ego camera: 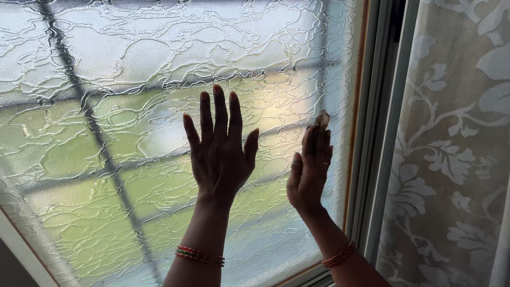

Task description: The person wipes a textured glass window and its frame with a cloth, then opens the window and wipes the metal security bars. The person uses a cloth to clean the surfaces.

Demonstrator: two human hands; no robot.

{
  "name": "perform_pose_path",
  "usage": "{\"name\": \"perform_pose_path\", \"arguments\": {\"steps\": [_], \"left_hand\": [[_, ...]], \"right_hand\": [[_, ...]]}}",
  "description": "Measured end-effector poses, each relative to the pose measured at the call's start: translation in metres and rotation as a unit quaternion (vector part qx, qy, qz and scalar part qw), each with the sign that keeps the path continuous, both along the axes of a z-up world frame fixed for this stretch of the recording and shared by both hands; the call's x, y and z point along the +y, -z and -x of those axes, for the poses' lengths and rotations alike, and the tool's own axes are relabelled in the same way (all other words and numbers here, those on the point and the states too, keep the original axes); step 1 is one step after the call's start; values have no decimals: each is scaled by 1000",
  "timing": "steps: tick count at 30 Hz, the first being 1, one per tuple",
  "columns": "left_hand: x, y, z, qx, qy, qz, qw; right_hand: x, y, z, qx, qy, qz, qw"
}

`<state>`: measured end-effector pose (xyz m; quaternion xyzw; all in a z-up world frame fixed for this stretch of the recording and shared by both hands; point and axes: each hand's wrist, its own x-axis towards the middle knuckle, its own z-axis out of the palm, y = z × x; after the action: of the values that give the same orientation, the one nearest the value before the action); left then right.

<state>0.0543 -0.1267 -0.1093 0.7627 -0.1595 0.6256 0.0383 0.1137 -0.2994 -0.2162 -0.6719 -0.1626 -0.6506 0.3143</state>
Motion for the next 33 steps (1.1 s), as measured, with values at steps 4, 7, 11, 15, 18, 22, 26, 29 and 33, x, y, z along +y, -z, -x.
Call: {"name": "perform_pose_path", "arguments": {"steps": [4, 7, 11, 15, 18, 22, 26, 29, 33], "left_hand": [[0, -2, 6, 10, 0, -3, 1000], [4, -5, 13, 24, 22, -4, 999], [22, 2, 28, 52, 42, -7, 998], [77, 21, 58, 25, -73, 51, 996], [129, 41, 80, 21, -129, 119, 984], [169, 63, 86, 31, -134, 132, 982], [179, 71, 76, 24, -142, 127, 981], [181, 72, 72, 22, -145, 126, 981], [184, 72, 73, 16, -139, 122, 983]], "right_hand": [[57, 28, 34, -9, -62, 187, 980], [50, 34, 31, -35, -43, 296, 954], [36, 35, 21, -56, -19, 323, 945], [43, 37, 30, -45, -11, 314, 948], [43, 32, 38, -45, -10, 331, 943], [16, 1, 35, -101, 28, 444, 890], [-18, -57, 21, -50, 61, 323, 943], [-20, -88, 11, -6, 38, 40, 998], [59, -79, 23, -78, -2, 81, 994]]}}
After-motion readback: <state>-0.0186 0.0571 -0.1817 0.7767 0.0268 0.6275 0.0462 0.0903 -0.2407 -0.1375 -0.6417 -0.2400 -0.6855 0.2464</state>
